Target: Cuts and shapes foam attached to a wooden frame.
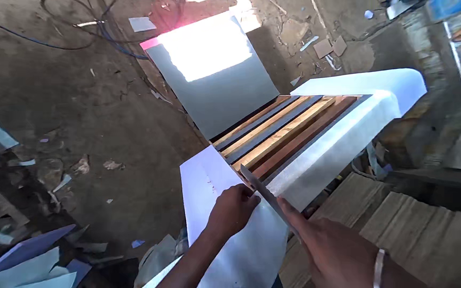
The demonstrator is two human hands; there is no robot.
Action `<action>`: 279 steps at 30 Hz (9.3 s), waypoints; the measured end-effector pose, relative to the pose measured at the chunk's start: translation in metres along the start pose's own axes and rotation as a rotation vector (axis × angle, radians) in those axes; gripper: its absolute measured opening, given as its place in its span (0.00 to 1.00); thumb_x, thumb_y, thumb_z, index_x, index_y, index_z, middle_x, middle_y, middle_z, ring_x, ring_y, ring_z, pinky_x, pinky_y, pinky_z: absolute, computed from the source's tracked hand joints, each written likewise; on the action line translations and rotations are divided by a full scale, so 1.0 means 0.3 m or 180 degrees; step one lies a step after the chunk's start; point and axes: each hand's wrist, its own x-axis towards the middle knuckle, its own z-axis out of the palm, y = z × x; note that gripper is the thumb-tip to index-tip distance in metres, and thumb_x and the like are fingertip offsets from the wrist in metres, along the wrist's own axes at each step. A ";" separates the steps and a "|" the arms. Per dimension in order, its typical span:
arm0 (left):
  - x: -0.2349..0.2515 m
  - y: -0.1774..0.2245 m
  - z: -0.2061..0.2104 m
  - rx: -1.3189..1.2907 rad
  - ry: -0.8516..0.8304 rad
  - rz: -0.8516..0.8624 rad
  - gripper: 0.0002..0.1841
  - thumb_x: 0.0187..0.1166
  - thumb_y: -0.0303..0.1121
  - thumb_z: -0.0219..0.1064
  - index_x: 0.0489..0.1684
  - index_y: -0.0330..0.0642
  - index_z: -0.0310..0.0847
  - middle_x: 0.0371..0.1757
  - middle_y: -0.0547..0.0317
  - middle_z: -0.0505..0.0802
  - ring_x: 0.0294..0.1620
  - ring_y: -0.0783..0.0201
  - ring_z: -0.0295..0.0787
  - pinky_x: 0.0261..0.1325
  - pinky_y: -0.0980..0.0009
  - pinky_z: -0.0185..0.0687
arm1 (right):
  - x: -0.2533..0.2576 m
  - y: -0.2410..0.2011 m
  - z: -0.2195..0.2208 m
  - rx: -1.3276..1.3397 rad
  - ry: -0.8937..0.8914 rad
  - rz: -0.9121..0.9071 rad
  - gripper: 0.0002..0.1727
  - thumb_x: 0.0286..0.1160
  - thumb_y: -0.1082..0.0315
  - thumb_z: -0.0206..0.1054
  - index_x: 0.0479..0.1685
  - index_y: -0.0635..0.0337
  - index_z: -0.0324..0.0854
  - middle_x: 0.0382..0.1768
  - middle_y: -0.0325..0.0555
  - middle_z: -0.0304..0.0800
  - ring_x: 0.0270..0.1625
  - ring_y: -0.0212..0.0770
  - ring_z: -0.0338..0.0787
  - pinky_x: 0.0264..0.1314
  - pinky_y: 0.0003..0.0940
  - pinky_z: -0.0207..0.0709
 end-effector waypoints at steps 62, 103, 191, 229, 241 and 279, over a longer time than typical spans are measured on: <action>-0.123 -0.175 0.209 0.1345 0.2139 0.0985 0.23 0.66 0.51 0.80 0.46 0.44 0.83 0.28 0.62 0.89 0.25 0.67 0.86 0.30 0.60 0.85 | 0.438 0.577 0.946 0.0511 0.3887 -0.2165 0.43 0.69 0.77 0.67 0.90 0.38 0.65 0.41 0.51 0.92 0.26 0.49 0.90 0.27 0.43 0.87; -0.102 -0.223 0.640 0.4131 0.2762 0.2893 0.07 0.74 0.37 0.74 0.41 0.50 0.97 0.56 0.49 0.94 0.70 0.43 0.85 0.79 0.47 0.73 | 0.829 0.369 0.958 0.2619 0.5373 -0.3235 0.15 0.79 0.70 0.61 0.61 0.64 0.82 0.31 0.46 0.89 0.30 0.40 0.90 0.33 0.34 0.87; -0.442 -0.040 0.317 -0.2465 0.2537 0.1113 0.20 0.93 0.25 0.40 0.51 0.40 0.84 0.37 0.67 0.98 0.38 0.74 0.96 0.46 0.74 0.95 | 0.368 0.427 0.641 0.2587 0.3934 -0.2246 0.26 0.90 0.60 0.54 0.86 0.51 0.66 0.42 0.36 0.95 0.35 0.31 0.93 0.38 0.33 0.91; 0.151 0.302 0.329 0.1295 0.0154 -0.0219 0.56 0.79 0.72 0.52 0.96 0.38 0.33 0.94 0.32 0.50 0.94 0.37 0.48 0.90 0.37 0.50 | 0.488 0.290 0.792 0.6720 0.4864 -0.0964 0.42 0.77 0.65 0.62 0.86 0.73 0.44 0.43 0.44 0.82 0.31 0.30 0.85 0.34 0.27 0.84; 0.182 0.282 0.443 0.1681 0.1335 -0.0568 0.55 0.79 0.76 0.43 0.96 0.39 0.40 0.91 0.29 0.58 0.90 0.34 0.57 0.85 0.34 0.57 | 0.493 0.369 1.042 0.6721 0.4588 -0.0651 0.41 0.82 0.58 0.61 0.87 0.75 0.49 0.50 0.51 0.87 0.36 0.33 0.89 0.38 0.31 0.87; 0.304 0.178 0.714 0.3916 0.3086 0.1150 0.57 0.76 0.76 0.41 0.95 0.33 0.42 0.95 0.32 0.48 0.96 0.35 0.37 0.93 0.36 0.29 | 0.609 0.619 1.325 0.5964 0.4776 0.0834 0.36 0.85 0.54 0.53 0.85 0.73 0.59 0.58 0.64 0.86 0.46 0.40 0.90 0.50 0.39 0.87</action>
